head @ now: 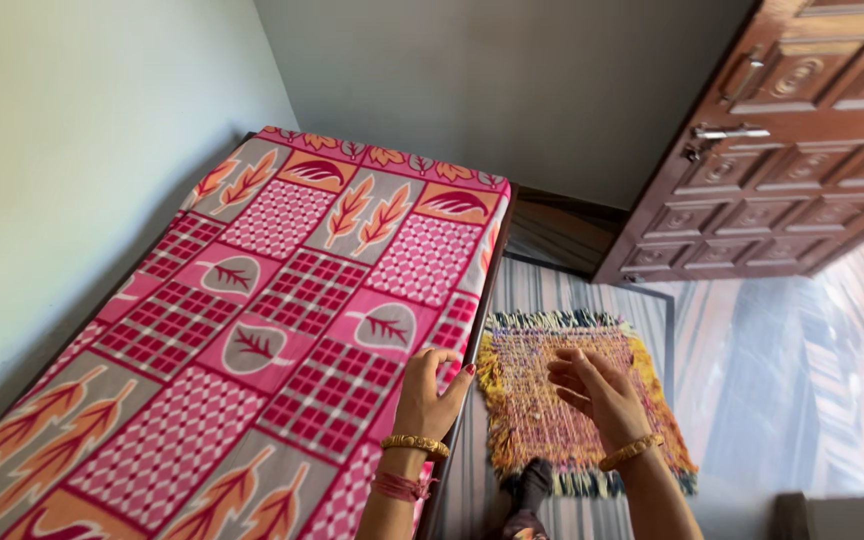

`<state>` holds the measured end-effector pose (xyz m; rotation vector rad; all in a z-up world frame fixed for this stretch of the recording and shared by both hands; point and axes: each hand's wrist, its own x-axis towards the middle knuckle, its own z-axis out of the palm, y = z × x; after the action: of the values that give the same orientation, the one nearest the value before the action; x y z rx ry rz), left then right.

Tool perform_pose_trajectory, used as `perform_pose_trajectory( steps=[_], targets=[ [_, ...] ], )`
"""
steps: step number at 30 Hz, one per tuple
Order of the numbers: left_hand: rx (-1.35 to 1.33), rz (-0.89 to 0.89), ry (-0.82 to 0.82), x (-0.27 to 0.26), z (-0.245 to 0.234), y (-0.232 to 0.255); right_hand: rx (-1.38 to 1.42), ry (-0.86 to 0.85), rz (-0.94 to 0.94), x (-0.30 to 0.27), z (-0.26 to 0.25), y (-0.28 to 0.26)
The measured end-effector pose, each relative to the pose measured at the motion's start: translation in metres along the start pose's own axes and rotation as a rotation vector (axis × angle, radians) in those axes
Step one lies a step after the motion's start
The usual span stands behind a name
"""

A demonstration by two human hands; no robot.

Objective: The person folds a large patterned blanket on a wooden table. They align the edges, fold the blanket in half lengthwise, then fold it again to create a compact rectangular shape.

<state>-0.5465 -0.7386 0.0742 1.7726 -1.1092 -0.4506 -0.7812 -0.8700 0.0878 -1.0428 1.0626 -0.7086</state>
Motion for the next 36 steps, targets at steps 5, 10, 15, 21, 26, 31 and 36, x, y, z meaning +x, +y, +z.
perform_pose_trajectory(
  steps=[5, 10, 15, 21, 26, 31, 36],
  targets=[
    [0.117, -0.11, -0.015, 0.12, 0.064, -0.001, -0.082, -0.039, 0.016, 0.161, -0.033, -0.041],
    [0.086, -0.28, -0.02, 0.224, 0.109, -0.005, -0.077, -0.127, 0.029, 0.315, -0.047, -0.073],
    [0.222, -0.165, 0.061, 0.308, 0.157, -0.049, -0.041, -0.188, 0.156, 0.45, -0.034, -0.06],
    [0.247, -0.348, 0.014, 0.417, 0.237, -0.13, -0.097, -0.13, 0.314, 0.618, -0.024, -0.013],
    [0.287, -0.479, -0.001, 0.521, 0.299, -0.207, -0.149, -0.091, 0.406, 0.779, -0.011, 0.043],
    [0.3, -0.566, -0.072, 0.601, 0.349, -0.282, -0.295, -0.108, 0.437, 0.914, -0.006, 0.128],
    [0.301, -0.598, -0.013, 0.65, 0.378, -0.329, -0.588, 0.025, 0.388, 1.037, 0.013, 0.198]
  ],
)
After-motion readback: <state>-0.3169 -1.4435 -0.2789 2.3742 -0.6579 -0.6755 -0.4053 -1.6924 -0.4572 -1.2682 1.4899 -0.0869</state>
